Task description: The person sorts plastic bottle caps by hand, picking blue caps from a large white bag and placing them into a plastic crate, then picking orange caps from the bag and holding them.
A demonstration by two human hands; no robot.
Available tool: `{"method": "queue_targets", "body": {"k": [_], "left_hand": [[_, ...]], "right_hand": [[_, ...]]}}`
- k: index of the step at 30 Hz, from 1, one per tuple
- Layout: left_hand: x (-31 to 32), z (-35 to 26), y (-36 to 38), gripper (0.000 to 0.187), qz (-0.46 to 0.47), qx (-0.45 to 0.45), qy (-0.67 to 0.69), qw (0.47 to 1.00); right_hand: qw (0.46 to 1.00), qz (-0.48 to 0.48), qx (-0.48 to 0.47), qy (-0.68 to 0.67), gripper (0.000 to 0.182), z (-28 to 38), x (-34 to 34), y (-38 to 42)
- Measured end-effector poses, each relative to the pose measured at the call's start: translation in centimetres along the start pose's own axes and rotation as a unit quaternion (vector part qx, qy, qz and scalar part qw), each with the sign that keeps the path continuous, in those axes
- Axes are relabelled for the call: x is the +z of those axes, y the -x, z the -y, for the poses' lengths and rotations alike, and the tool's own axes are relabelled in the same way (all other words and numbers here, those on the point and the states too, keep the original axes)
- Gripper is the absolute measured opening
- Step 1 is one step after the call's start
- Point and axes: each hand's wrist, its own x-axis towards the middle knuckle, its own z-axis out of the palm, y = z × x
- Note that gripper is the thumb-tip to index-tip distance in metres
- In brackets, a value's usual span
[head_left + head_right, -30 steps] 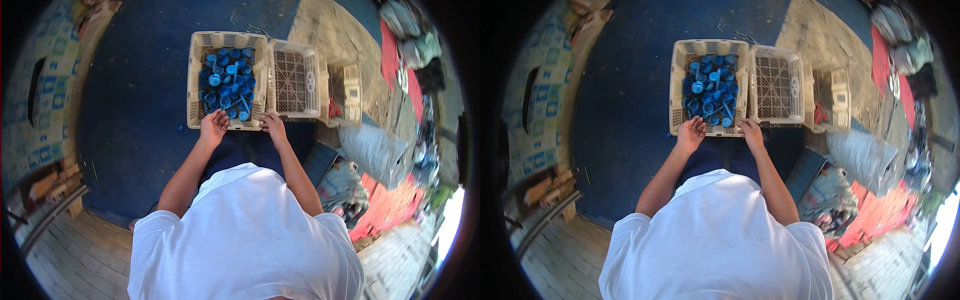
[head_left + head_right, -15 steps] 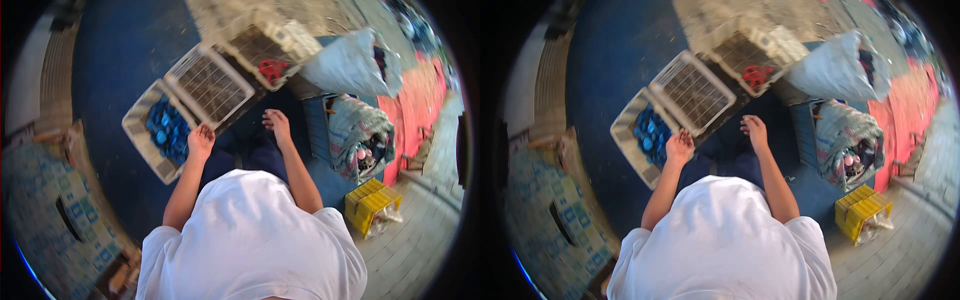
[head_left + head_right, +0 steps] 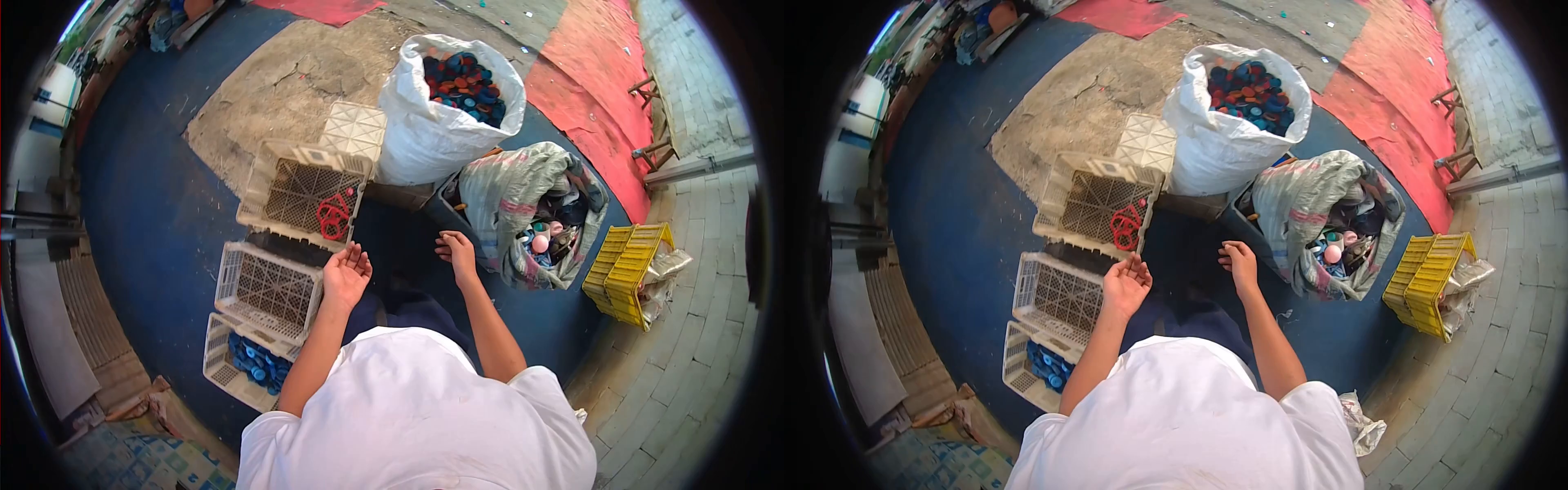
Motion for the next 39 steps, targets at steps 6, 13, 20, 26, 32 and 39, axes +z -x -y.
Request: {"method": "queue_targets", "body": {"k": [6,13,20,26,32,39], "left_hand": [[4.7,0.5,-4.6,0.017,-0.005,-0.044,-0.052,0.998],[12.6,1.5,-11.4,0.02,0.006,-0.12,-0.129,0.984],[22.1,0.2,-16.9,0.027,0.098,-0.164,-0.196,0.962],[27.5,-3.4,-19.3,0.035,0.203,-0.148,-0.212,0.945],[28.5,-5.6,-20.9,0.032,0.183,-0.149,-0.18,0.955],[26.9,-6.2,-20.8,0.033,0.151,-0.134,-0.155,0.967]], "right_hand": [[0.999,-0.031,-0.033,-0.018,0.023,2.4,-0.9,-1.7],[0.98,-0.039,-0.192,-0.044,0.02,9.6,1.1,-4.4],[0.895,-0.13,-0.374,0.207,0.016,22.9,2.5,-9.1],[0.88,-0.179,-0.356,0.259,0.021,28.8,1.8,-17.3],[0.842,-0.182,-0.291,0.416,0.041,27.6,-1.2,-28.6],[0.82,-0.237,-0.154,0.499,0.035,25.9,-0.9,-30.7]]}}
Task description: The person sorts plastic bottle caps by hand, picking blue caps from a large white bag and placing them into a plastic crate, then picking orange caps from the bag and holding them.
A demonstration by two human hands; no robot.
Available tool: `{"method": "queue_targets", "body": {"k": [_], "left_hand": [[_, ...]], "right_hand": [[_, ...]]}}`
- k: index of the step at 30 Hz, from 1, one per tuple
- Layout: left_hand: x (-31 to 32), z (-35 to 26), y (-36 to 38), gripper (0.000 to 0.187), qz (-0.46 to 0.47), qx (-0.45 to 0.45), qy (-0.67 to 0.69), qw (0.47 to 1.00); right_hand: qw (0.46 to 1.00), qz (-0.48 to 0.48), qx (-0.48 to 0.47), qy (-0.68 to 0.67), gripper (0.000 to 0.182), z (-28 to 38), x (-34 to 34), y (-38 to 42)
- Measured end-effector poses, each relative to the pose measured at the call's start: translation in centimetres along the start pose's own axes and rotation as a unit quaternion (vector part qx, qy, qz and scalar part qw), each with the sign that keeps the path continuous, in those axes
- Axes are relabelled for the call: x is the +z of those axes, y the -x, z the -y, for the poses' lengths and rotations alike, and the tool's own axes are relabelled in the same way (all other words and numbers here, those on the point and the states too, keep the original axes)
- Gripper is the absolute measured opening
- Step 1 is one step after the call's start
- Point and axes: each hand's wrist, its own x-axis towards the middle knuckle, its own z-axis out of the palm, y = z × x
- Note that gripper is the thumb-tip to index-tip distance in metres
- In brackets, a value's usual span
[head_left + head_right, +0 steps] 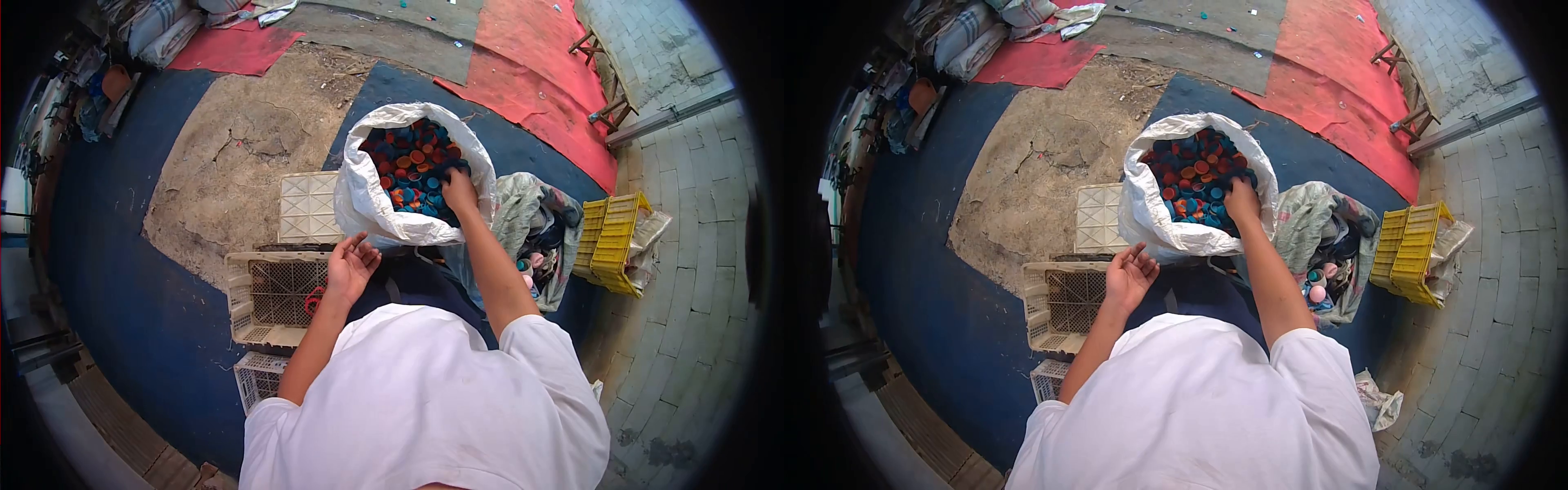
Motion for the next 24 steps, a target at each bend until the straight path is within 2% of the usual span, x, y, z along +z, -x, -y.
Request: {"method": "queue_targets", "body": {"k": [1,6,10,12,13,14,15,16,19,22,23,24], "left_hand": [[-0.3,0.1,0.0,0.034,0.002,0.003,0.003,1.0],[-2.3,0.2,-0.8,0.035,0.029,0.011,0.028,0.999],[-0.6,-0.1,-0.9,0.035,0.033,0.041,0.068,0.996],[1.2,-0.4,-0.7,0.035,0.038,0.064,0.091,0.993],[1.3,-0.6,-0.8,0.037,0.096,0.058,0.11,0.988],[1.5,-0.8,-1.0,0.037,0.142,0.06,0.1,0.983],[1.7,-0.8,-1.2,0.036,0.189,0.061,0.09,0.976],[2.2,-0.8,-1.3,0.036,0.235,0.06,0.08,0.967],[4.8,-0.2,-1.2,0.033,0.113,0.118,0.052,0.985],[8.5,1.8,-0.8,0.04,0.109,0.303,-0.13,0.938],[9.3,2.1,-0.7,0.046,0.133,0.32,-0.182,0.92],[10.4,2.5,-0.5,0.047,0.156,0.311,-0.203,0.915]], "right_hand": [[1.0,-0.016,-0.016,0.002,0.027,0.0,0.1,0.1],[0.996,-0.042,-0.054,-0.058,0.02,-0.5,0.3,1.0],[0.977,-0.131,-0.142,-0.088,0.019,-0.6,0.4,2.9],[0.97,-0.132,-0.152,-0.139,0.017,0.3,-0.4,4.4],[0.965,-0.134,-0.155,-0.166,0.016,0.9,-0.9,5.3],[0.942,-0.067,-0.107,-0.311,0.015,1.4,-1.3,5.9],[0.892,0.002,-0.056,-0.448,0.015,2.0,-1.7,6.4],[0.818,0.07,-0.004,-0.572,0.015,2.7,-2.5,7.1],[0.735,0.154,0.028,-0.66,0.019,5.0,-5.6,9.1],[0.649,0.265,0.062,-0.71,0.021,7.3,-8.3,10.8],[0.622,0.304,0.071,-0.718,0.021,7.7,-8.6,11.1],[0.625,0.34,0.064,-0.699,0.022,7.8,-8.3,11.3]]}}
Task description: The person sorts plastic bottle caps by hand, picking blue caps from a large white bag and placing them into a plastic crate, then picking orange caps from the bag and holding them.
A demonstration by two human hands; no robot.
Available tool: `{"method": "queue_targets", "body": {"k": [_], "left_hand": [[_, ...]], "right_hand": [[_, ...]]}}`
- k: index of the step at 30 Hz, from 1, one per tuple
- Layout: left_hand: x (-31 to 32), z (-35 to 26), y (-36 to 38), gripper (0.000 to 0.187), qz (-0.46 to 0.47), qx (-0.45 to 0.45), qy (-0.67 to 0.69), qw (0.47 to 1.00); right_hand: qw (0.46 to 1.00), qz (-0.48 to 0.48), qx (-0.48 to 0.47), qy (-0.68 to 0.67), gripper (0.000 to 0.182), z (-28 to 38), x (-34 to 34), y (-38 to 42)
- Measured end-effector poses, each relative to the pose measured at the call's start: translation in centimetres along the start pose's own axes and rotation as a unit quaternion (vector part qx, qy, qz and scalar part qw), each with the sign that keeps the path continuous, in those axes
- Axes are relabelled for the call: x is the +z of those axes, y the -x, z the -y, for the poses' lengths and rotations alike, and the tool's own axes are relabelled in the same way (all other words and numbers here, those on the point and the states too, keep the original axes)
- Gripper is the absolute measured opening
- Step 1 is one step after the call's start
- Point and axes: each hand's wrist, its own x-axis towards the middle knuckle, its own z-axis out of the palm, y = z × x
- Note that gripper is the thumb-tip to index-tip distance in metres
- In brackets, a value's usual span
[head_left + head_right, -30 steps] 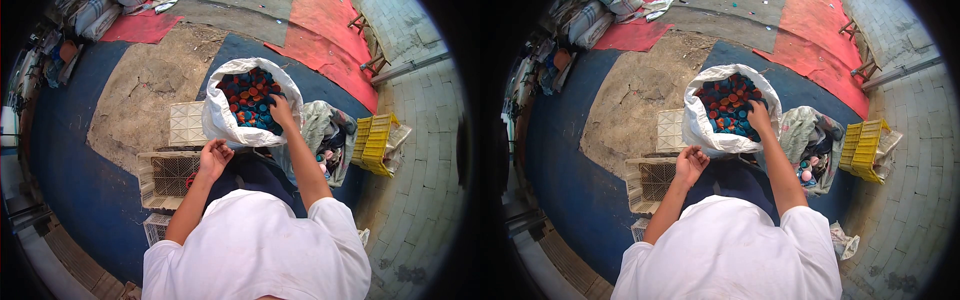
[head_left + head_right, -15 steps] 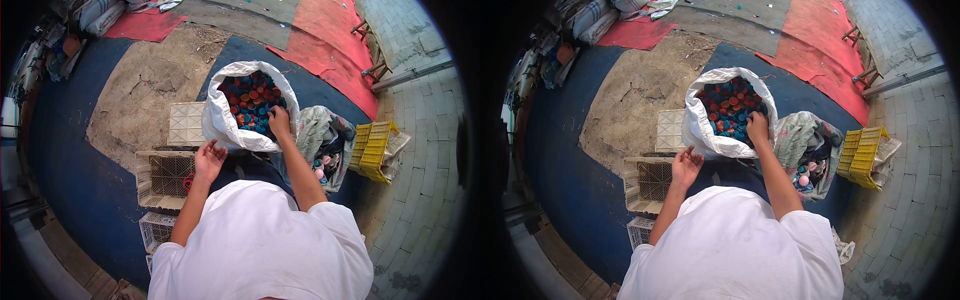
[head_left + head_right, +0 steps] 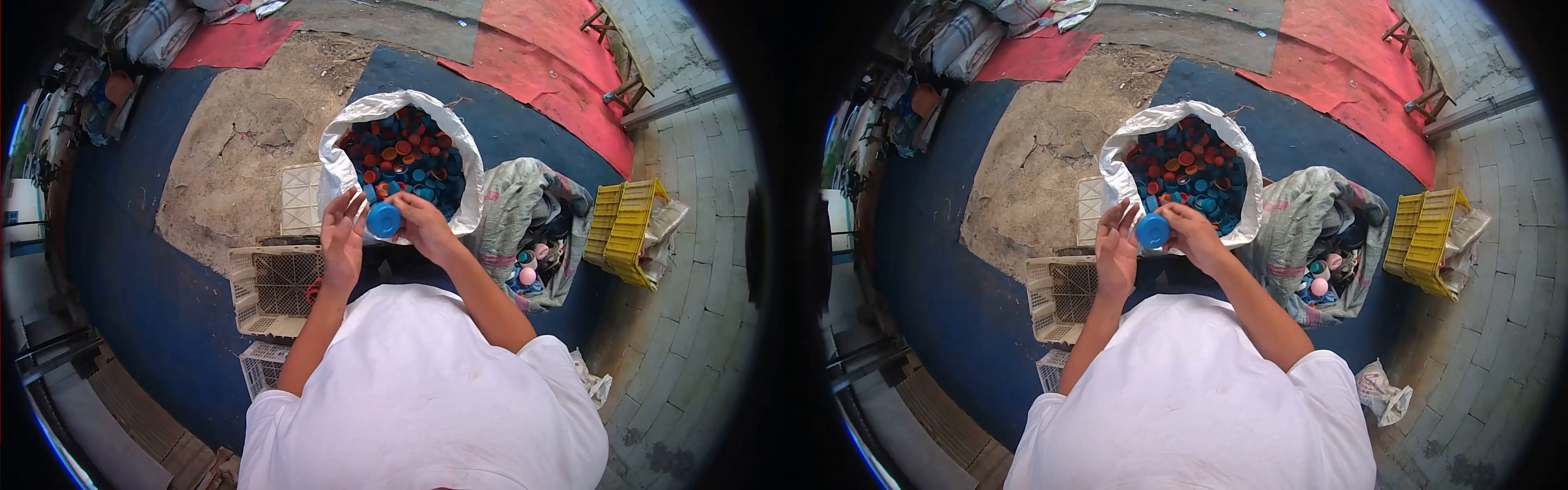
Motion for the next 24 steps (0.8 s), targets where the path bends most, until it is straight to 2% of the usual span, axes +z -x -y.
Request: {"method": "queue_targets", "body": {"k": [2,3,6,7,9,11,14,17,20,21,24], "left_hand": [[2.1,-0.3,-0.1,0.049,0.059,-0.008,-0.023,0.998],[2.0,0.0,0.1,0.042,0.052,-0.04,-0.02,0.998],[1.2,0.6,0.4,0.029,-0.073,-0.073,0.021,0.994],[0.8,0.7,0.4,0.025,-0.109,-0.069,0.06,0.99],[0.9,0.3,0.4,0.022,-0.185,-0.054,0.132,0.972],[0.5,-0.5,0.7,0.019,-0.244,-0.052,0.191,0.949],[-1.6,-0.3,1.6,0.018,-0.254,-0.063,0.209,0.942],[-2.5,-0.2,1.6,0.018,-0.268,-0.07,0.207,0.938],[-2.1,-0.6,1.3,0.019,-0.277,-0.064,0.197,0.938],[-1.9,-0.8,1.3,0.019,-0.282,-0.064,0.193,0.938],[-1.6,-0.9,1.7,0.02,-0.263,-0.058,0.177,0.947]], "right_hand": [[0.996,0.055,0.055,0.04,0.023,-0.8,0.2,-0.4],[0.995,0.037,0.06,0.077,0.023,-1.4,0.7,-0.9],[0.983,-0.032,-0.067,0.166,0.022,-2.3,2.3,-1.4],[0.985,-0.043,-0.089,0.144,0.02,-2.6,2.7,-1.8],[0.931,-0.085,-0.194,0.298,0.018,-1.9,1.5,-3.4],[0.846,-0.105,-0.271,0.447,0.023,0.1,0.1,-5.5],[0.743,-0.027,-0.173,0.646,0.029,-0.9,-5.0,-10.6],[0.621,0.024,-0.184,0.762,0.039,-3.2,-6.5,-13.7],[0.542,0.047,-0.125,0.829,0.044,-5.1,-6.9,-15.0],[0.551,0.045,-0.119,0.825,0.051,-5.2,-6.7,-15.2],[0.522,0.041,-0.147,0.839,0.057,-5.4,-6.6,-14.3]]}}
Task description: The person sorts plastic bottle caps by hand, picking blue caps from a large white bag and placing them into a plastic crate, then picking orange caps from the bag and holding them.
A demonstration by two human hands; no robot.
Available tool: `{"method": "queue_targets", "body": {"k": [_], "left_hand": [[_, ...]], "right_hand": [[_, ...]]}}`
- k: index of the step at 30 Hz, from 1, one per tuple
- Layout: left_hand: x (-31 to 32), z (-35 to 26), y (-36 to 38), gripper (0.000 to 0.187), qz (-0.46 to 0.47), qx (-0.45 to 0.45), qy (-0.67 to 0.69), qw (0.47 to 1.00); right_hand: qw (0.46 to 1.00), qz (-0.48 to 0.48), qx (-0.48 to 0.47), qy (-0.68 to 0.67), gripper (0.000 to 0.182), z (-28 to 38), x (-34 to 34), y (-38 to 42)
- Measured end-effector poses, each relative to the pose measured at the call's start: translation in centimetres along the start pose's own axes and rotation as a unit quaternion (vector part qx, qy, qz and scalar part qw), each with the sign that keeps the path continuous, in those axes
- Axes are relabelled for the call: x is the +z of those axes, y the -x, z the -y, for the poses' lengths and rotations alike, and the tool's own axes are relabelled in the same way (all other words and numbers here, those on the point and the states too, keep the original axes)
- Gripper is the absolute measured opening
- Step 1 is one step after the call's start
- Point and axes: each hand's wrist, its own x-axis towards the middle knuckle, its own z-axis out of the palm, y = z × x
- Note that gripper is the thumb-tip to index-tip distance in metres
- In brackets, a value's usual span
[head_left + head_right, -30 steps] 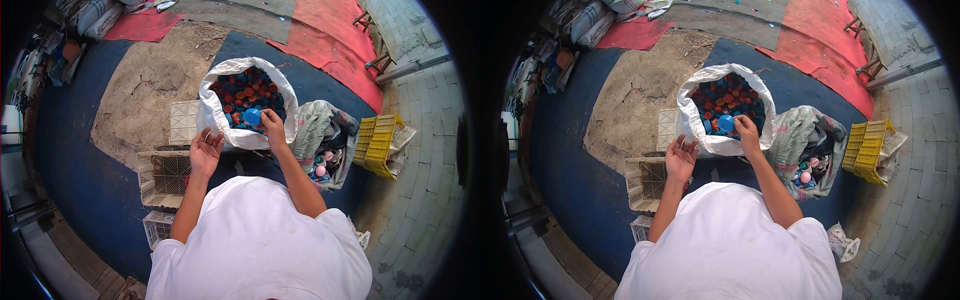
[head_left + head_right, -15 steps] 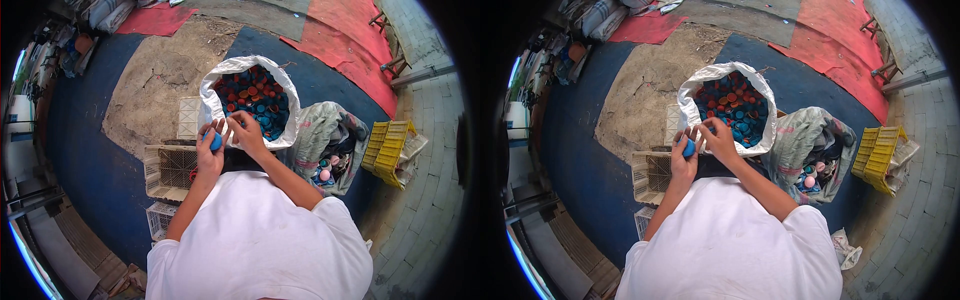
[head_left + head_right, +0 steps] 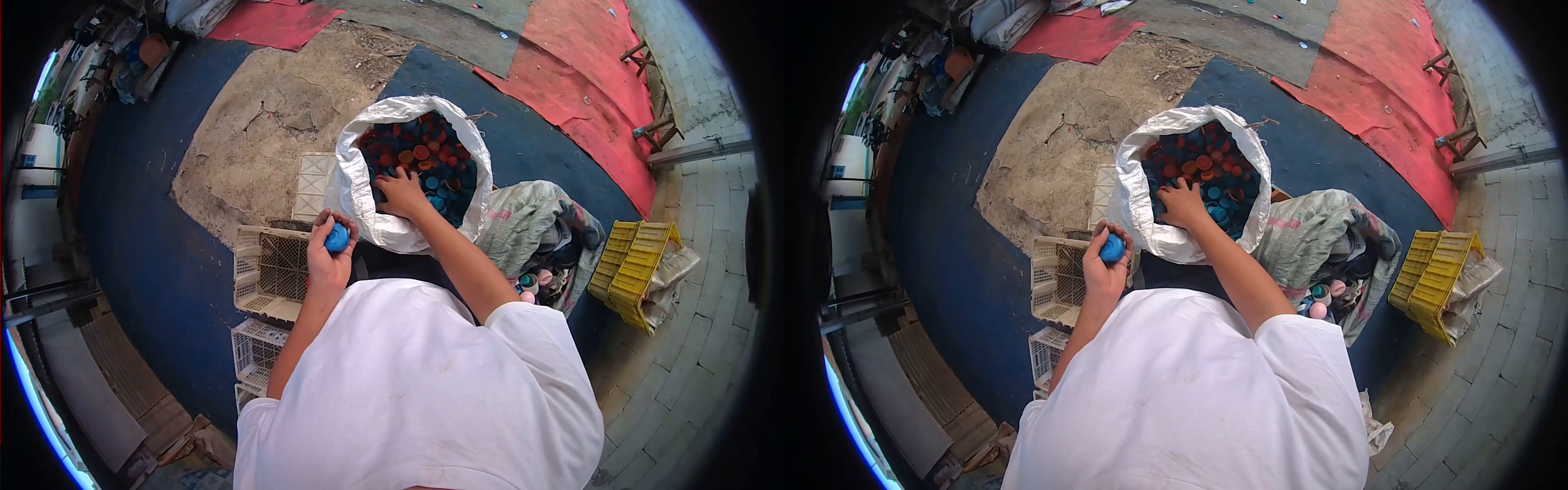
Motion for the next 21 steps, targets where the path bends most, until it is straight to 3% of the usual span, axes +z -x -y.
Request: {"method": "queue_targets", "body": {"k": [9,15,21], "left_hand": [[-0.1,-0.3,0.2,0.021,-0.026,-0.01,-0.009,1.0],[-0.6,0.0,-0.3,0.021,-0.009,-0.03,-0.01,0.999],[-0.6,0.5,-0.5,0.022,-0.006,-0.045,-0.01,0.999]], "right_hand": [[0.998,-0.025,0.031,0.043,0.058,1.8,0.6,-0.2],[0.996,-0.079,0.017,-0.029,0.057,0.6,0.7,0.8],[0.999,-0.04,0.006,0.026,0.063,1.2,0.7,0.5]]}}
